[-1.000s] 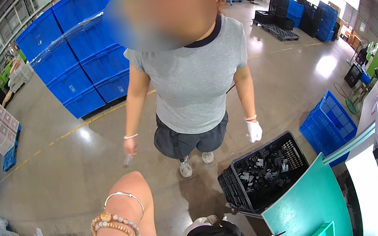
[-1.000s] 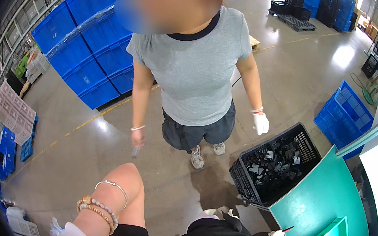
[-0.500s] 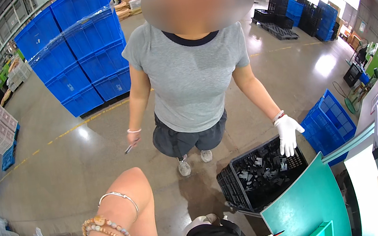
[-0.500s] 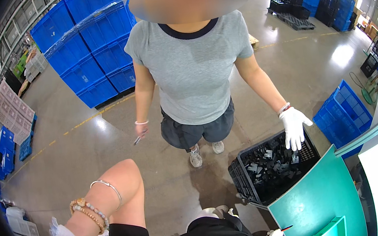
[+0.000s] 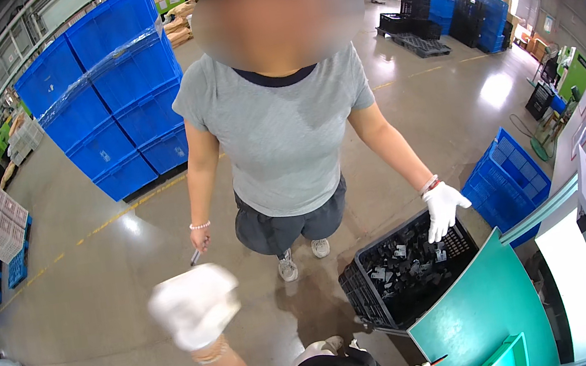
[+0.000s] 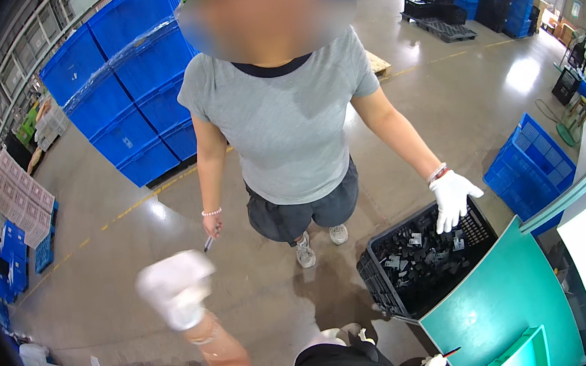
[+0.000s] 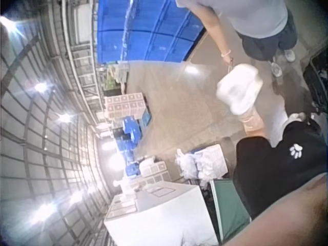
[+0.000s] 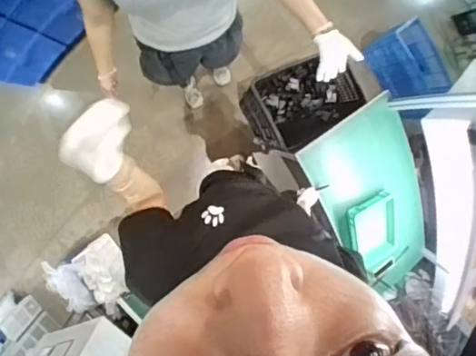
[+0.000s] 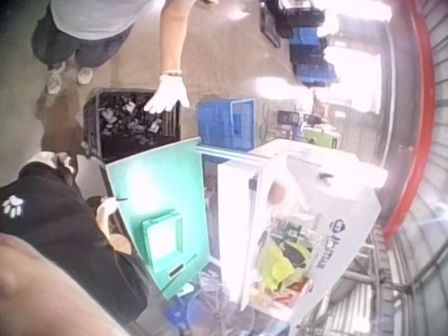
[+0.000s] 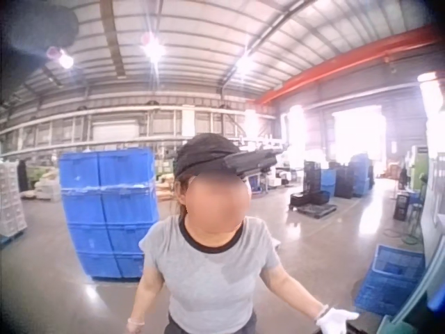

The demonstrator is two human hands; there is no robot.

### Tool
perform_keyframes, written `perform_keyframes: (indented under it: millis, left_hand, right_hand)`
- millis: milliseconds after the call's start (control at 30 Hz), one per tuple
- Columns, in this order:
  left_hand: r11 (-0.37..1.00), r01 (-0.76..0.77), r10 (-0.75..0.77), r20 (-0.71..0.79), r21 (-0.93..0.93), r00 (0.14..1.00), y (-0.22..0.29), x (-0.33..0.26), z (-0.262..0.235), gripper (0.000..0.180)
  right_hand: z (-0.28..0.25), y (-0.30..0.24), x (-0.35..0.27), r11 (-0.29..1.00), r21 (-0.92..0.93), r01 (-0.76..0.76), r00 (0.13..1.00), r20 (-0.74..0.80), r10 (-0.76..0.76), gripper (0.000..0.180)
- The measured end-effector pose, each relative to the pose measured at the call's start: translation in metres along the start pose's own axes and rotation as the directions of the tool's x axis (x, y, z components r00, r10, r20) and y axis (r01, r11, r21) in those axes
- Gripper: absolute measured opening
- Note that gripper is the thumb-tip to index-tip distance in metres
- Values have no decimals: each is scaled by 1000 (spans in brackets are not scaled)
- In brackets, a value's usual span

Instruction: The person assembles black plastic parts by hand on a workbench.

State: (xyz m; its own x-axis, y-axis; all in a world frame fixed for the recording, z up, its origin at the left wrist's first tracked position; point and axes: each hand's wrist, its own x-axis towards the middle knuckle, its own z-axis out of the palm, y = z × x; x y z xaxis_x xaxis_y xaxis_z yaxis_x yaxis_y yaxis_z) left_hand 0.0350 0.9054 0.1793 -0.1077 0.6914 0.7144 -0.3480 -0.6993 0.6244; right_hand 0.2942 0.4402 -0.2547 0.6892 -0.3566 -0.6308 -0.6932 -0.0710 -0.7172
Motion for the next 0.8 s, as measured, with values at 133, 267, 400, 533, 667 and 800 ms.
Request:
perform_keyframes:
  millis: [133,267,400,533,667,800]
  left_hand:
    - [635,556,-760,308,536,572,-122,-121,-18,7]
    - [201,178,-973,175,963,151,-179,-284,-137,28]
    - [-184,167,-953,-134,968,-273,-166,-347,-194,25]
    - [-359,94,-895,-314,928,-317,-164,-351,-200,21]
    - [-249,210,-962,-217,945,-164,-179,-340,-181,16]
    - [-150,531,-989,-120,834,-91,-196,-323,-152,16]
  right_hand:
    - [-10,1,-4,997,71,1,1000,-24,1,14]
    - [-2,-8,-18,998,38,54,998,-23,-53,15]
    - [-4,-6,-14,997,55,49,998,-35,-47,17]
    - [-4,-2,-11,996,54,65,998,-27,-63,14]
    - [-9,3,-2,995,55,78,997,-21,-77,17]
    - [-6,7,-4,993,60,100,994,-43,-97,14]
